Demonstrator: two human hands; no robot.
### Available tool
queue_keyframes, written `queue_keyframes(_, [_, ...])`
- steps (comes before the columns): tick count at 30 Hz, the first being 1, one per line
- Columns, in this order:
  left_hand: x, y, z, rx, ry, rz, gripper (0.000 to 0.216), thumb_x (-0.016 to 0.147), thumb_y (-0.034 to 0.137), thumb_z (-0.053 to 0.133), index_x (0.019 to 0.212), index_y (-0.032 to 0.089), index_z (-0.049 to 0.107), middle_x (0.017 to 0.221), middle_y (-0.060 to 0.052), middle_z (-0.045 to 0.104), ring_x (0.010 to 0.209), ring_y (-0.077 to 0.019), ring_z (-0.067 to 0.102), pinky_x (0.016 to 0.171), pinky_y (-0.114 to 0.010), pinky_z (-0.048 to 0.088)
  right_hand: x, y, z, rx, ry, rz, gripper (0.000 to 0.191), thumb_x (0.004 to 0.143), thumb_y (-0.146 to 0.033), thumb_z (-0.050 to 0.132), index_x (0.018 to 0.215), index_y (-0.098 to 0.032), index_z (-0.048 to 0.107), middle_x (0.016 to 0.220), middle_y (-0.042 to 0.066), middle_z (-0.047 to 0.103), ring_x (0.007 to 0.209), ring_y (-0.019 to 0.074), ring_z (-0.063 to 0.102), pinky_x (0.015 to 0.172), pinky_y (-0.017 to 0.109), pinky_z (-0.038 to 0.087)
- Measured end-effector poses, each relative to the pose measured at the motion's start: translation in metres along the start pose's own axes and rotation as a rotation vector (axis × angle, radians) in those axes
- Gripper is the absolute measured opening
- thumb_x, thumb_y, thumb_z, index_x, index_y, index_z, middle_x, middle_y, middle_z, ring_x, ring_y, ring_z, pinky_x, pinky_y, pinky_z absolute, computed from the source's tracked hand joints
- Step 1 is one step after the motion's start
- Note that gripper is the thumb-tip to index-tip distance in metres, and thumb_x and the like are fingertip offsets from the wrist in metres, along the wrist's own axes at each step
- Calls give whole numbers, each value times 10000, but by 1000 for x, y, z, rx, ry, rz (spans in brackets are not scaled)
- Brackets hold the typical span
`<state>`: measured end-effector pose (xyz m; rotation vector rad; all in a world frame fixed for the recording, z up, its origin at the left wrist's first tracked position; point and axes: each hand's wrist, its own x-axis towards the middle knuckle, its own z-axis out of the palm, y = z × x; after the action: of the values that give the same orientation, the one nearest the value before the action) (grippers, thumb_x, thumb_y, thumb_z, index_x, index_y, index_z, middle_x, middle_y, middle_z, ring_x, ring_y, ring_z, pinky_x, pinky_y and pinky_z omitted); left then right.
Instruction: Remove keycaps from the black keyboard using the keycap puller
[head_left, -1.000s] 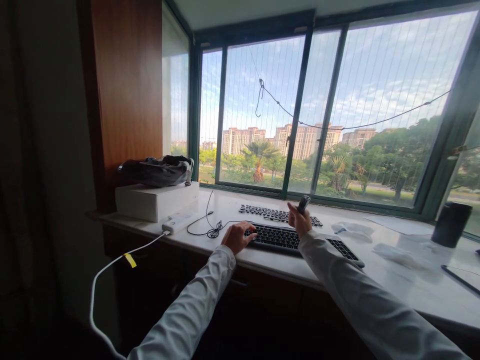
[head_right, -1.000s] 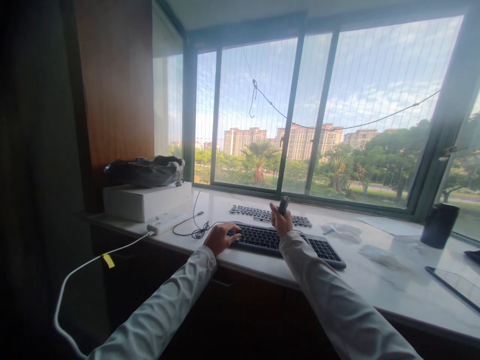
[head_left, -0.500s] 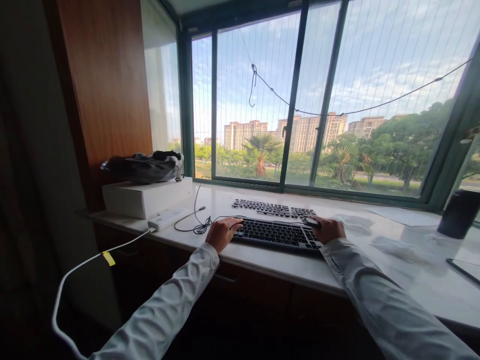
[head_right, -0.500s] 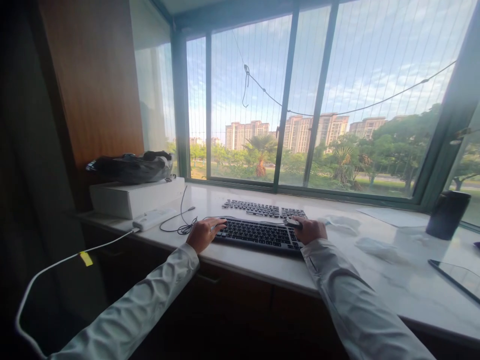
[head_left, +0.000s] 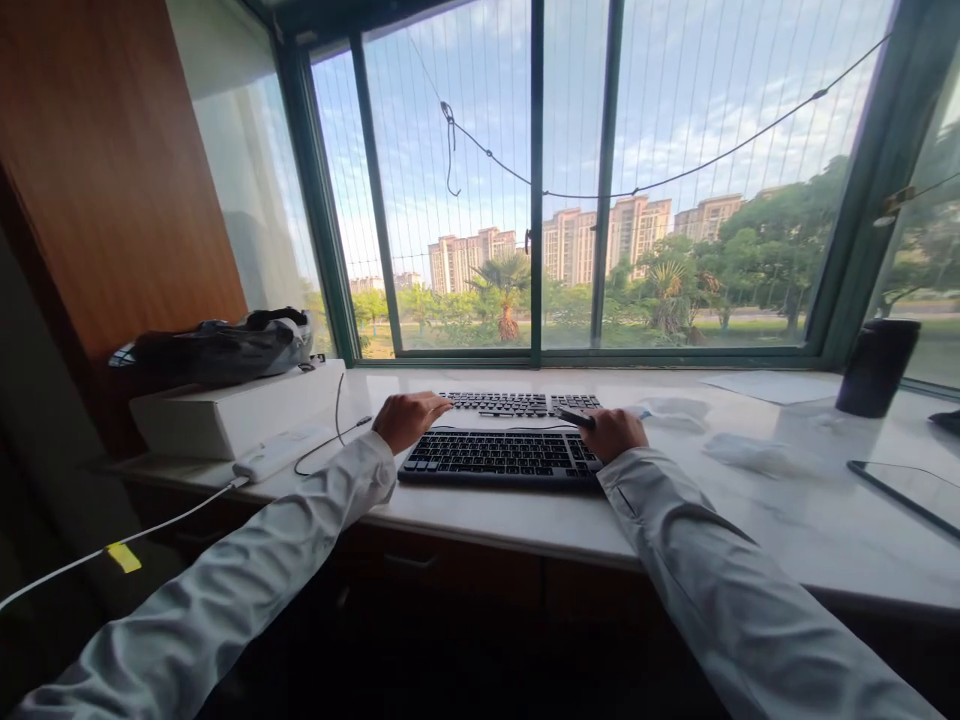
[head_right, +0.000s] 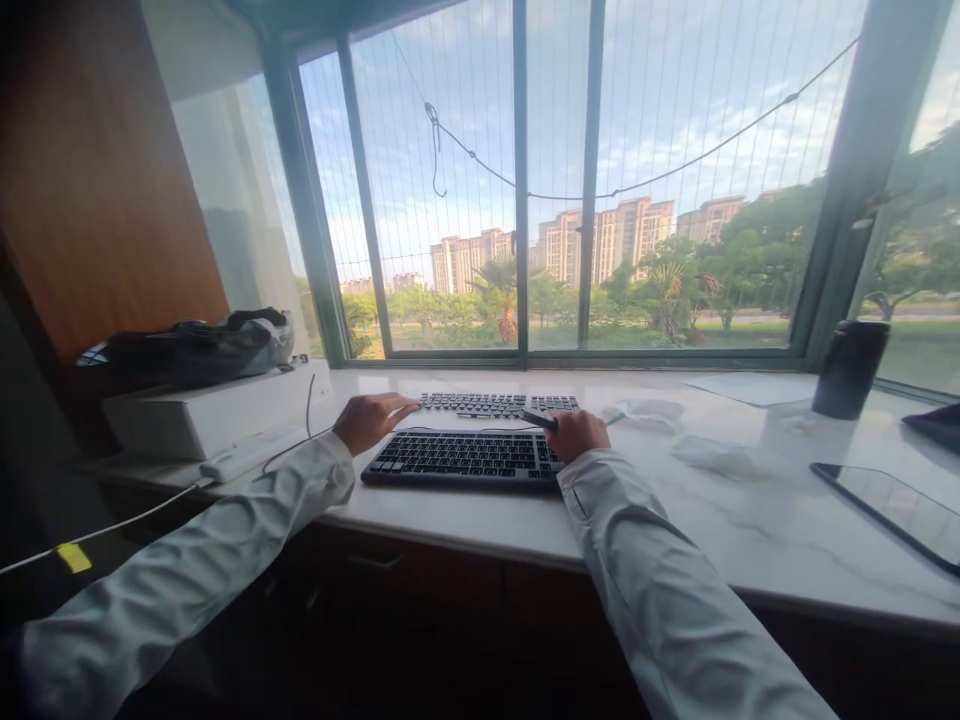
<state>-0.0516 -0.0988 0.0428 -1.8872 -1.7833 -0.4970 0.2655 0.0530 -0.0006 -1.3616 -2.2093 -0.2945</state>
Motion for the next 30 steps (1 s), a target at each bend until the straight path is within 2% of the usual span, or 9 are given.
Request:
queue_keyframes(3, [42,-8,9,60,-123,101,348,923,406,419,1082,255,688,1047,-50,705,964,-229,628,813,-301,431,0,-1,-1,20,-16,9,311,867,-375,455,894,-220,723,865,121,710,800,255,653,728,346,437])
queue_keyframes(8, [80,-21,53,78,-291,2,273,846,333,528,1030,265,717,1011,-42,723,943,-223,635,825,-287,434,1,0,0,24,-34,49,329,875,-387,444,900,-215,724,863,119,707,824,248,645,749,339,433])
queue_keyframes(12, [88,-29,88,65,-303,-39,229,794,327,579,952,287,739,994,-5,731,913,-200,642,826,-266,442,1,3,1,29,-22,44,293,863,-334,452,881,-215,720,837,113,701,811,255,645,732,338,432])
queue_keyframes(16, [93,-32,108,59,-286,-79,238,794,372,578,940,284,743,992,-5,731,903,-192,643,834,-265,441,2,3,1,35,-21,16,287,855,-331,456,860,-210,716,825,115,697,798,262,643,720,338,428])
queue_keyframes(22, [102,-30,122,62,-306,-101,256,784,388,592,956,281,748,1010,-26,727,896,-233,645,806,-301,451,1,0,-1,70,-43,30,310,867,-371,457,893,-198,712,862,125,699,833,253,633,764,338,417])
queue_keyframes(30, [104,-27,126,42,-316,-88,273,800,412,574,961,278,749,989,-28,731,860,-217,648,779,-281,466,1,-1,-4,83,-65,14,317,874,-344,435,914,-199,713,920,132,700,861,256,629,786,355,422])
